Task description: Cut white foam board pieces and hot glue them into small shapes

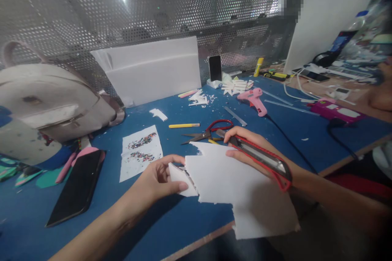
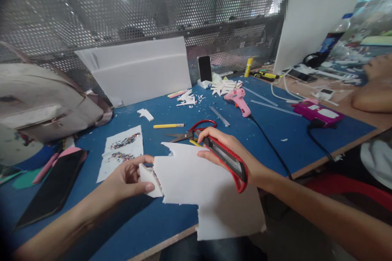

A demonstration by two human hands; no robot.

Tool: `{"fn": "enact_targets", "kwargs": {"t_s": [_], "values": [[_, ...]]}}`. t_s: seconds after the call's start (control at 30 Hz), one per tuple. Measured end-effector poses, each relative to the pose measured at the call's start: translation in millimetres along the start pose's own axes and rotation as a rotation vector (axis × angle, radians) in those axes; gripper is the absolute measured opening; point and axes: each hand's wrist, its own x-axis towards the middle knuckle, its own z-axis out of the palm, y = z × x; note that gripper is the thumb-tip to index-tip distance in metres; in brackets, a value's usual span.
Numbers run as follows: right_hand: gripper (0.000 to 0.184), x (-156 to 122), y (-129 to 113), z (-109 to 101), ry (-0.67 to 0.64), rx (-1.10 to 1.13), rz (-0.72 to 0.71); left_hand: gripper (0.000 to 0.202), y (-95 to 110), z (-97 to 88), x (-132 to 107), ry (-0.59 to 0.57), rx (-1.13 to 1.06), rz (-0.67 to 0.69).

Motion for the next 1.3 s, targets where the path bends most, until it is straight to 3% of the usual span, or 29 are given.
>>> {"fn": "enact_targets", "kwargs": {"t_s": [0.23,0.33,0.5,0.6,0.7,0.73,0.83,1.07,1.3], "values": [[0.025,2.4,7.0,-3.9,0.071,0.005,0.026,0.034,3.0,-14.5,-3.2,-0.101,0.113,0.077],[0.024,-0.1,9.0,-11.0,0.042,-0.016,0.052,0.034,1.0,-28.7,-11.2,-0.059,0.255,0.09],[0.025,-4.8,15.1,-11.7,-0.134,0.006,0.05,0.047,-4.9,-54.3,-23.0,0.039,0.609,0.08],[0.027,-2.2,24.7,-3.8,-0.212,0.134,0.045,0.041,-0.2,-58.9,-28.4,0.14,0.985,0.257],[0.029,0.3,30.9,3.5,-0.225,0.222,0.043,0.034,9.3,-48.6,-36.0,0.224,1.333,0.48],[0.029,0.3,30.7,4.9,-0.218,0.23,0.042,0.034,11.5,-42.2,-38.7,0.224,1.399,0.499],[0.028,-2.3,25.6,7.0,-0.201,0.233,0.042,0.033,10.1,-18.3,-44.5,0.147,1.535,0.632],[0.031,-3.2,29.9,13.0,-0.111,0.217,0.009,0.03,-20.2,31.3,-34.4,-0.074,1.676,1.004],[0.026,-1.6,11.0,4.0,-0.142,0.165,-0.004,0.033,-34.0,48.3,-18.6,-0.184,1.758,1.054]]}}
